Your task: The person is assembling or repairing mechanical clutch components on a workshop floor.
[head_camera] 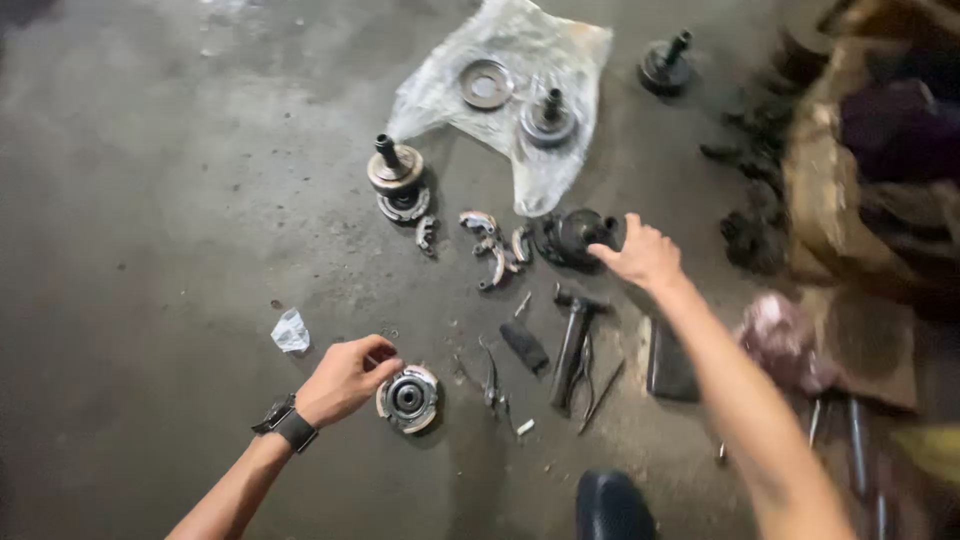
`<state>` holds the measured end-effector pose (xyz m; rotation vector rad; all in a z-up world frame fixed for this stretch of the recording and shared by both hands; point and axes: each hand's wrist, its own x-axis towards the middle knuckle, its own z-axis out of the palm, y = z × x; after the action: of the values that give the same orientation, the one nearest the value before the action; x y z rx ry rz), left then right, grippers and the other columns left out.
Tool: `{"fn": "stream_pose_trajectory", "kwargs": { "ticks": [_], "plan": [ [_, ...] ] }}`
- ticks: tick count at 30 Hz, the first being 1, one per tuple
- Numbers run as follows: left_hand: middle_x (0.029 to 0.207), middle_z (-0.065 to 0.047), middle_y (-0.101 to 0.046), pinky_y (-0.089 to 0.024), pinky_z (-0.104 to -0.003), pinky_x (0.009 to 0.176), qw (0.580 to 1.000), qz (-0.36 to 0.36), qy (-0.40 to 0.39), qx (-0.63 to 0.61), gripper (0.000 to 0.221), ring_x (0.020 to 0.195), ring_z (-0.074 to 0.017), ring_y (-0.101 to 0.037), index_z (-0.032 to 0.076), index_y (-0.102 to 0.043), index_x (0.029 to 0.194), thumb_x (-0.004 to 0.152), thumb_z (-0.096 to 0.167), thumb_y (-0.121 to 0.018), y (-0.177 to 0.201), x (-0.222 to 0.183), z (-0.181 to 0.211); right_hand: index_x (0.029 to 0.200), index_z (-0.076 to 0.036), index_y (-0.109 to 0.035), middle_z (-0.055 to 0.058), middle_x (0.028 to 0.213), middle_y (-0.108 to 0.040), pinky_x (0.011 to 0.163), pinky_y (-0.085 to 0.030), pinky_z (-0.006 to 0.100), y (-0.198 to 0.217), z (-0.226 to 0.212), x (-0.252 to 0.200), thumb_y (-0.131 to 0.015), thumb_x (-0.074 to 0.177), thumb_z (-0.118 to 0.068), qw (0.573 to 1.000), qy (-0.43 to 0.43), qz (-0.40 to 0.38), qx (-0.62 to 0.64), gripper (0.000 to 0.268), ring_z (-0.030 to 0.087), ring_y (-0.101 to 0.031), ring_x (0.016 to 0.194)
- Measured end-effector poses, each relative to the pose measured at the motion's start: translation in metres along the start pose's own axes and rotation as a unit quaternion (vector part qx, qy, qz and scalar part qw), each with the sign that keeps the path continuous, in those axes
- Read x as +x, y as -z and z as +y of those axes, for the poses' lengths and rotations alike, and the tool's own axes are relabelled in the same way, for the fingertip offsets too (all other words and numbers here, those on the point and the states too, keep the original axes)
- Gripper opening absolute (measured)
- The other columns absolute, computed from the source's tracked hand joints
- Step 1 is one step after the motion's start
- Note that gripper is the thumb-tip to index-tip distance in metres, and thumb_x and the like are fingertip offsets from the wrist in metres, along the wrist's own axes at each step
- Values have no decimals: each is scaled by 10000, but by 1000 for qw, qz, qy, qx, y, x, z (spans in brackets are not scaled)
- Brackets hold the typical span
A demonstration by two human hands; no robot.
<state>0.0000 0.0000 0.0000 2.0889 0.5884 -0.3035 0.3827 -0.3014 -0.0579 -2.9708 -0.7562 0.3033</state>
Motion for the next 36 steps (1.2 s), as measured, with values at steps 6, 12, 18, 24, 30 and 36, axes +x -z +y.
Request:
{"fn": "stream_pose_trajectory", "kwargs": {
  "ticks": [6,12,18,24,30,36],
  "plan": [
    [1010,-148,-806,-624,-360,786,996,21,85,9,397,878,-240,-800,15,-720,1119,873,327,-708,-18,-6,25,1140,-25,-691,284,1004,-731,874,-556,514,-67,2,53,-750,788,-546,979,-53,63,184,632,454,-713,984],
    [1048,-144,-800,-609,-377,825,990,-5,138,41,388,912,-255,-790,46,-713,1160,873,307,-706,-40,-10,20,936,53,-759,271,876,-754,801,-620,451,8,60,83,-695,831,-352,954,-83,119,264,423,365,-779,810],
    [1045,-152,-797,-600,-368,839,992,-17,111,49,368,933,-270,-778,25,-725,1109,879,312,-704,-70,3,-12,1028,18,-772,253,899,-746,751,-603,460,25,145,107,-752,847,-343,959,-85,194,189,405,357,-745,813],
    [1043,-169,-767,-582,-386,844,988,-32,123,82,347,951,-291,-749,68,-721,1142,917,328,-672,-67,12,42,1037,-30,-776,202,942,-775,790,-620,409,8,75,74,-758,766,-397,970,-17,69,232,456,304,-781,831],
    [1044,-112,-807,-609,-355,852,990,-53,127,26,346,946,-238,-796,88,-718,1162,892,299,-670,-76,8,-8,886,-109,-796,176,832,-756,772,-578,442,-49,11,57,-806,698,-433,972,37,94,211,375,353,-742,797],
    [1041,-100,-826,-628,-351,841,984,-37,156,74,419,919,-218,-772,49,-710,1180,891,350,-744,-76,-1,-52,845,-48,-783,193,841,-748,735,-600,405,-17,45,72,-814,681,-395,951,26,155,267,385,322,-754,751]
  ]
}}
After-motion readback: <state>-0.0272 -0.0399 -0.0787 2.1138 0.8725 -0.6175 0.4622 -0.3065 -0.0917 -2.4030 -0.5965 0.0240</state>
